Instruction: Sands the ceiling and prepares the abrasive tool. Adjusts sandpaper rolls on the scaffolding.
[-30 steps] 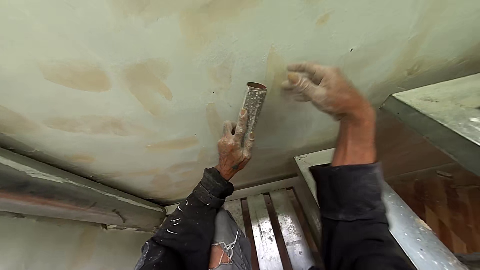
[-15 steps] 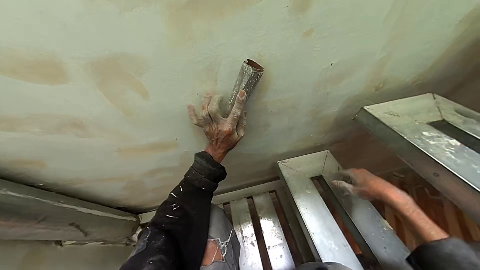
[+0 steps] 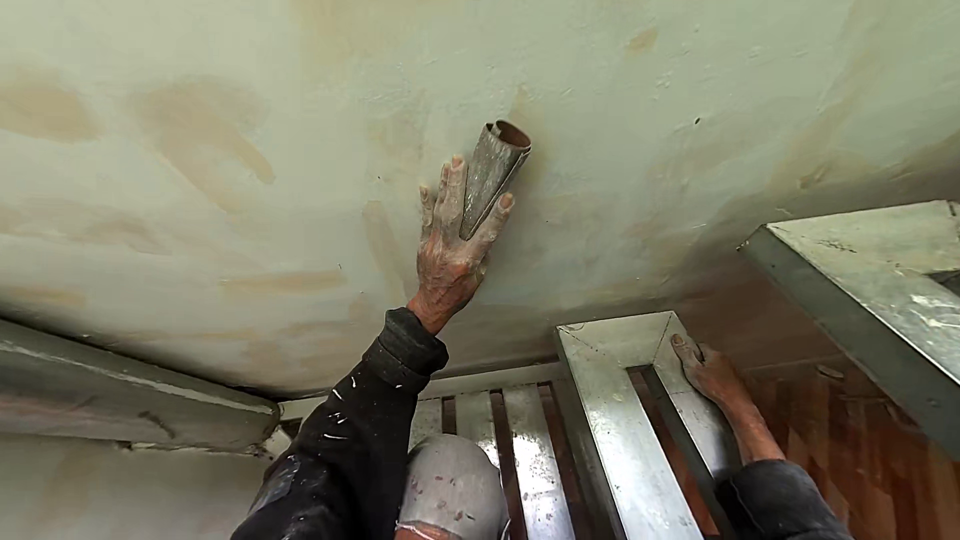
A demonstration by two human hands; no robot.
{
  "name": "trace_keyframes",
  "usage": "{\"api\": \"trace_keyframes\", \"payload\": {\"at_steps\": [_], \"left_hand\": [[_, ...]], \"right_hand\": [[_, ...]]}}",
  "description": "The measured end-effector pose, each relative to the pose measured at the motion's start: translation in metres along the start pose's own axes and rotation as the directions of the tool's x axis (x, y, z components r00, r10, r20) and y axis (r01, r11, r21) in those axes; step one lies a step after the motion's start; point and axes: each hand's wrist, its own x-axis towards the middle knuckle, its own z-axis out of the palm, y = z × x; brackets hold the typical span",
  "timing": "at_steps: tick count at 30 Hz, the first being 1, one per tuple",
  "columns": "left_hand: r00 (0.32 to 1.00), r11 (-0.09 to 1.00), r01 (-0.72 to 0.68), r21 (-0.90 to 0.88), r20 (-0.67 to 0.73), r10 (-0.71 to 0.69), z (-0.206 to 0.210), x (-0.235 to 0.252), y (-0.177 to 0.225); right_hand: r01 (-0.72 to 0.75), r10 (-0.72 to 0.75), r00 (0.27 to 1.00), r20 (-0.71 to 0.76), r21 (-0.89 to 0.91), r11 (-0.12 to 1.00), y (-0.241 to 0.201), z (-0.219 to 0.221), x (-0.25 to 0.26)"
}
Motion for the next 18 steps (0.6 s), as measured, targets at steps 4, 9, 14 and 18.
{"api": "trace_keyframes", "payload": {"at_steps": [4, 9, 14, 18], "left_hand": [[0.997, 0.999, 0.047, -0.027, 0.068, -0.045, 0.033, -0.102, 0.001], [0.999, 0.997, -0.028, 0.07, -0.018, 0.03, 0.02, 0.063, 0.028], [0.992, 1.0, 0.024, -0.004, -0.121, -0.024, 0.011, 0.108, 0.039], [0.997, 0.997, 0.071, -0.006, -0.018, -0.071, 0.041, -0.042, 0.026]], "right_hand": [[-0.047, 0.048, 0.999, 0.014, -0.025, 0.999, -0.001, 0.002, -0.003], [-0.072, 0.072, 0.997, 0.009, -0.006, 0.997, -0.001, 0.003, 0.003], [-0.099, 0.099, 0.995, 0.029, 0.008, 0.995, -0.002, 0.002, 0.0], [-0.123, 0.123, 0.992, 0.03, -0.005, 0.992, -0.002, 0.006, 0.002]]}}
